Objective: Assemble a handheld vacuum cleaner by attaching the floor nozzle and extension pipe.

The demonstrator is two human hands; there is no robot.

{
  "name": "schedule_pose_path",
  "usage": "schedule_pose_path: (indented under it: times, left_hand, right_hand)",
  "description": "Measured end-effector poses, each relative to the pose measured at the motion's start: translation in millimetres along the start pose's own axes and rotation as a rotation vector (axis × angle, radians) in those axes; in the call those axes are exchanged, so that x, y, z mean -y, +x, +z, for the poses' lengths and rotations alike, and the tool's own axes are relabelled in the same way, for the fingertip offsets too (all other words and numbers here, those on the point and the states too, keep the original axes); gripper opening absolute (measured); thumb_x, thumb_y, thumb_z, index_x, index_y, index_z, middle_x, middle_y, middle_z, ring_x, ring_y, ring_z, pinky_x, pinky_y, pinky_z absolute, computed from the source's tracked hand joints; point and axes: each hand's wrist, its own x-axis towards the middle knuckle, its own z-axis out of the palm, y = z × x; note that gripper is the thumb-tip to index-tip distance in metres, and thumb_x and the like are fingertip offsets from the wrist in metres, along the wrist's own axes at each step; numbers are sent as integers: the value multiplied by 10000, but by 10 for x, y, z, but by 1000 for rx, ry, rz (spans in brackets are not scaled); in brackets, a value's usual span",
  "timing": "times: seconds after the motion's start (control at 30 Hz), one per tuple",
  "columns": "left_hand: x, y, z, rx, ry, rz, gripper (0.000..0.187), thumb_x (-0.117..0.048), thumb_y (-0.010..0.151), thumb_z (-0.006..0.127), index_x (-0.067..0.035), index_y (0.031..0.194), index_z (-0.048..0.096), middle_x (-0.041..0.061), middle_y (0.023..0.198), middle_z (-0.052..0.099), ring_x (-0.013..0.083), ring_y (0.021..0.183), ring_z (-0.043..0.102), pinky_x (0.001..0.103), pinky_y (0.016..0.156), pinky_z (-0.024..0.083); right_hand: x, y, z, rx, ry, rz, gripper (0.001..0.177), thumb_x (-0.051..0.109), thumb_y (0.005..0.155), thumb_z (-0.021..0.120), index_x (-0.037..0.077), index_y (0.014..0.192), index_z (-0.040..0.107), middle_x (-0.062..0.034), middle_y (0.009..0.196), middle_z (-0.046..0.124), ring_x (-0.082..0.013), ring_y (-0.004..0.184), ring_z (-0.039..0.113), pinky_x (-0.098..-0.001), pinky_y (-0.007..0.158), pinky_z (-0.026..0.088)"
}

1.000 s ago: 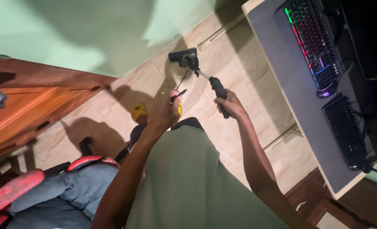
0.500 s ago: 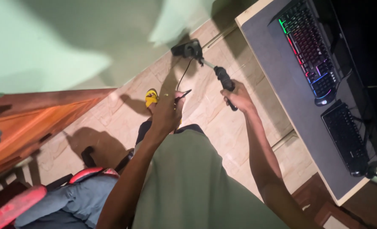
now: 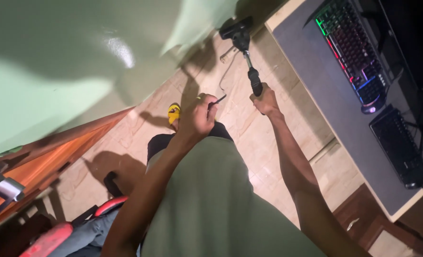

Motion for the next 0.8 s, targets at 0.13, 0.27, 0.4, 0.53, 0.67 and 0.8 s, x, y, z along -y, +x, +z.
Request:
schedule_pose_path:
  times: [0.13, 0.27, 0.4, 0.53, 0.67, 0.8]
  left_hand:
    - [80, 110, 244, -16, -35, -109, 134, -140, 968, 644, -61, 1077, 638, 151, 913, 665, 359, 842, 673, 438, 740, 525]
    - [-31, 230, 489, -34, -32, -134, 129, -174, 988, 644, -61, 1048, 632, 152, 975, 668, 366, 892, 667, 435, 770, 523]
    - [-78, 314, 839, -47, -109, -207, 151, -180, 975, 637, -53, 1057, 632, 143, 988, 677, 349, 928, 679, 434, 792, 523]
    - [-144, 304, 1038, -66, -103, -294, 159, -184, 979, 637, -51, 1066, 638, 142, 1021, 684, 347, 920, 678, 449, 803, 522]
    - [-115, 267, 1268, -56, -111, -314, 156, -167, 959, 647, -33, 1040, 642, 155, 1017, 681, 359, 936, 677, 456, 802, 522]
    - [-199, 224, 1326, -69, -114, -335, 135, -153, 953, 646, -27, 1000, 643, 153, 1004, 683, 360, 915, 687, 460, 785, 528]
  right_hand:
    - [17, 188, -55, 23, -15, 2, 435, 145, 843, 692, -54, 1204, 557, -149, 729, 685, -214, 575, 675, -378, 526, 550]
    - [21, 290, -161, 14, 65, 109, 350, 146, 854, 666, -32, 1141, 571, -118, 710, 660, -203, 551, 643, -389, 461, 505]
    - [-468, 538, -91, -29, 108, -20, 367, 131, 830, 705, -37, 1127, 569, -128, 719, 664, -193, 548, 656, -324, 467, 523]
    - [-808, 684, -225, 59, 165, -32, 367, 114, 816, 714, -62, 1100, 563, -126, 810, 686, -173, 603, 703, -308, 490, 566]
    - [-690, 737, -503, 107, -3, 111, 484, 148, 789, 783, -75, 1120, 509, -177, 852, 693, -194, 631, 706, -335, 505, 587]
    - [-1094, 1157, -626, -94, -385, -91, 427, 185, 818, 824, -48, 1098, 602, -218, 863, 705, -241, 641, 673, -365, 562, 532]
